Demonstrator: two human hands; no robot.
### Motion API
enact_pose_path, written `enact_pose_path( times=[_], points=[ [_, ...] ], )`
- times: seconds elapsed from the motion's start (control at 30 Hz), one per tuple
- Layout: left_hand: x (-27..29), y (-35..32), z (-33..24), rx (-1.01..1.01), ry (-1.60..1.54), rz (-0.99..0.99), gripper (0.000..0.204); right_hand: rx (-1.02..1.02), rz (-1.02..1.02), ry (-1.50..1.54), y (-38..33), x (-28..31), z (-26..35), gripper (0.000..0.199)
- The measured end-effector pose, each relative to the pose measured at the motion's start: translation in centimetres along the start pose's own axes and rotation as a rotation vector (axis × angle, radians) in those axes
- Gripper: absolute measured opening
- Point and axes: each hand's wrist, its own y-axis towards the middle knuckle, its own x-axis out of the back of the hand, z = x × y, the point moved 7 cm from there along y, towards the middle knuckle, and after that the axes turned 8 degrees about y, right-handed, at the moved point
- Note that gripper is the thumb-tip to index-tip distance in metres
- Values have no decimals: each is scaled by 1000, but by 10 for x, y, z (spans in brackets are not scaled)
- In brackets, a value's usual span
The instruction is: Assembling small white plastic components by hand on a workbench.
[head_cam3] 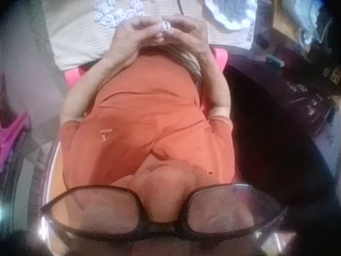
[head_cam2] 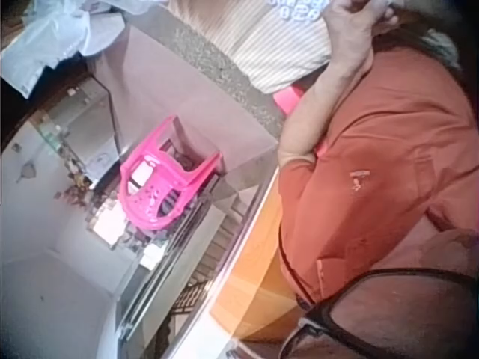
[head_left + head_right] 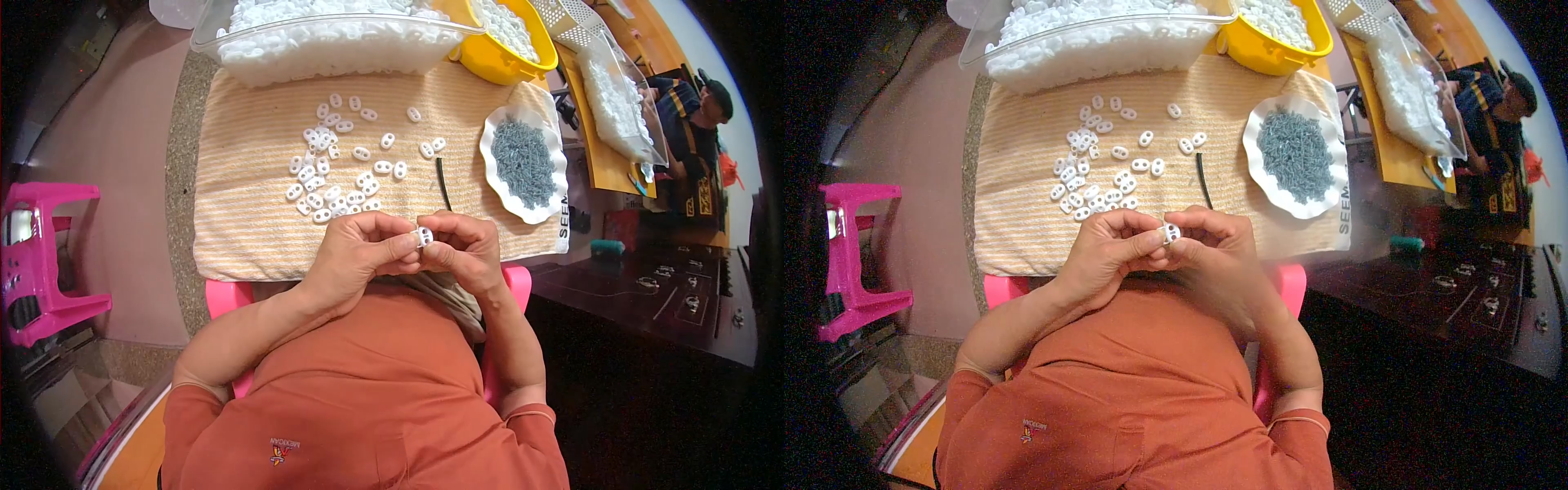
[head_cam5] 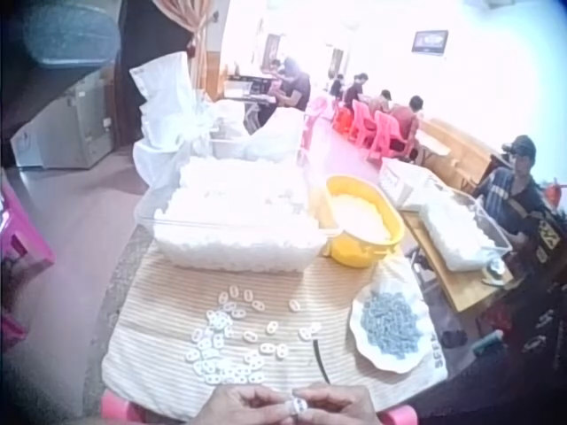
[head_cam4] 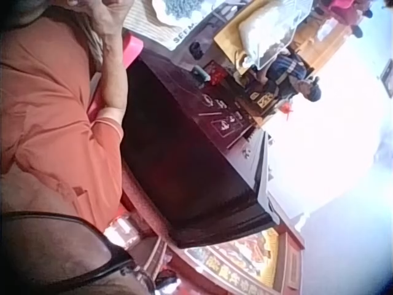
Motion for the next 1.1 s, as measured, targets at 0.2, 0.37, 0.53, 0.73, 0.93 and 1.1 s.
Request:
enact_pose_path(
  times=[0.2, 0.37, 0.53, 0.73, 0.93, 1.1],
  points=[
    [-1, 0, 1, -2, 4, 9, 17, 2, 14, 31, -2, -3, 0, 32],
    [-2, 1, 2, 11, -30, 43, 18, -4, -34, 30, -2, -6, 3, 32],
    [-8, 3, 1, -4, -81, 93, 18, 92, 12, -52, 1, 2, 0, 32],
    [-11, 1, -2, -18, -117, 137, 13, 173, 36, -54, 2, -2, -1, 31],
    [-11, -1, -3, -70, -82, 149, 11, 210, 56, -93, -1, -10, 4, 30],
    [-13, -5, -4, -101, -60, 141, 11, 302, 102, -215, -3, -10, 8, 30]
  ],
)
